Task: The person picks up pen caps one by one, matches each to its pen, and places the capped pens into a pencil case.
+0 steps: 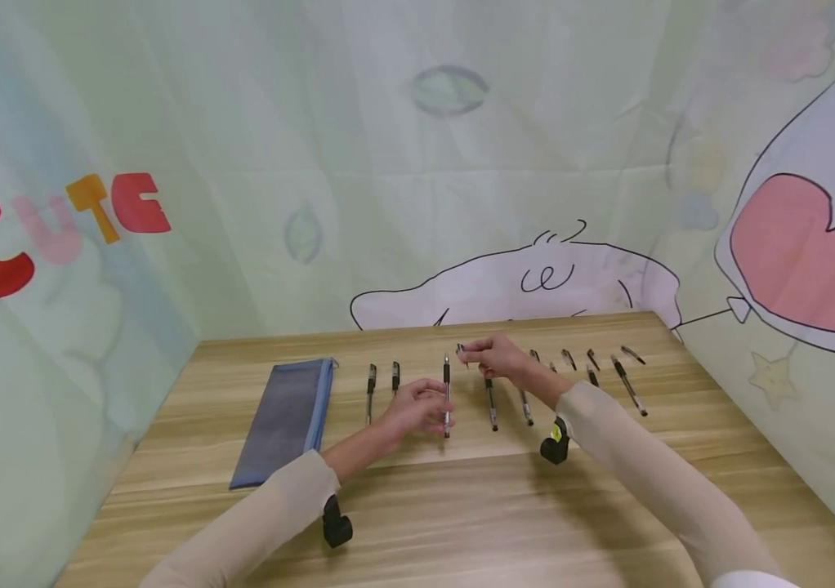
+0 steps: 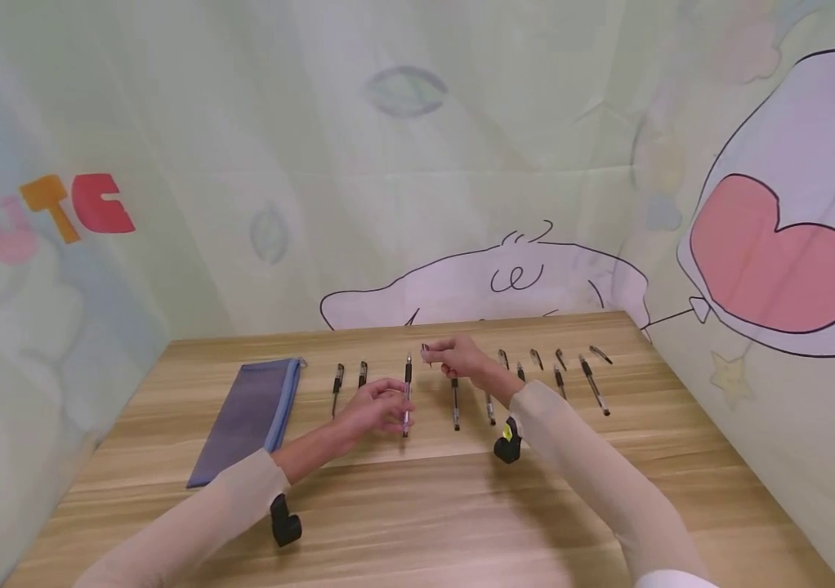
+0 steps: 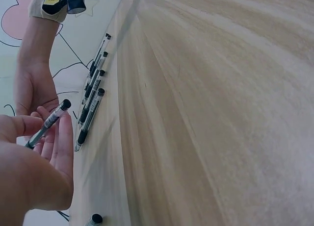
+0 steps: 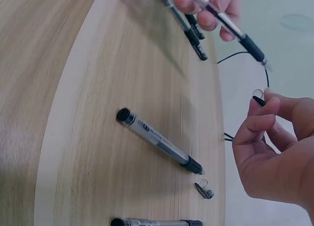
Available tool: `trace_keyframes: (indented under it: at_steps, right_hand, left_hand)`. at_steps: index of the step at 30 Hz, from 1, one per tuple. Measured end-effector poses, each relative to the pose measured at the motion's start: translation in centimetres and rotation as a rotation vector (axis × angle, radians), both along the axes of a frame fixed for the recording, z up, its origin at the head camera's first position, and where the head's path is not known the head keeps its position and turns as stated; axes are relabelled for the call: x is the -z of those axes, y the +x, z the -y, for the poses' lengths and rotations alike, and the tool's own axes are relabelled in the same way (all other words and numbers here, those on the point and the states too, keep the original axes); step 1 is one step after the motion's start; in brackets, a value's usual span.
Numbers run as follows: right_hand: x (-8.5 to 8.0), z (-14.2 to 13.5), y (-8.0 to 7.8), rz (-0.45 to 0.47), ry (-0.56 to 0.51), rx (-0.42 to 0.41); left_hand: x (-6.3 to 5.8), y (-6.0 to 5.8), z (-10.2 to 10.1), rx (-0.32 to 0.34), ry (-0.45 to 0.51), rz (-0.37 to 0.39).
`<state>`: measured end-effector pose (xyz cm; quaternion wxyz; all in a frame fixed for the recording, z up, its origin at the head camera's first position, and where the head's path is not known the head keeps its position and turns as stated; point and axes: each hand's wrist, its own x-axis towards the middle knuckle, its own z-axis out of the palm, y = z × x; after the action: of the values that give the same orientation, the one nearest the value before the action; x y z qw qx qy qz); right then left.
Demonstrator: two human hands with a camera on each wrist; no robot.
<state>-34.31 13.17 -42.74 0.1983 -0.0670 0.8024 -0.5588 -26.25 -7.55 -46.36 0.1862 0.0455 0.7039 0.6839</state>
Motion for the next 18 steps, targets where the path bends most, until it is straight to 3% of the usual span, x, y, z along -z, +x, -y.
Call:
trace_keyframes:
  at_steps: [10,18]
  right_hand:
    - [-0.26,0.28,0.21,0.037,-0.074,0.063]
    - [-0.23,0.59,0.2,0.04,-0.111,0.057]
  left_hand:
    - [0.18,0.33,-0.2,0.046,0.006,0.013]
    - [0.33,0.39,-0.36,0.044,-0.007,0.009]
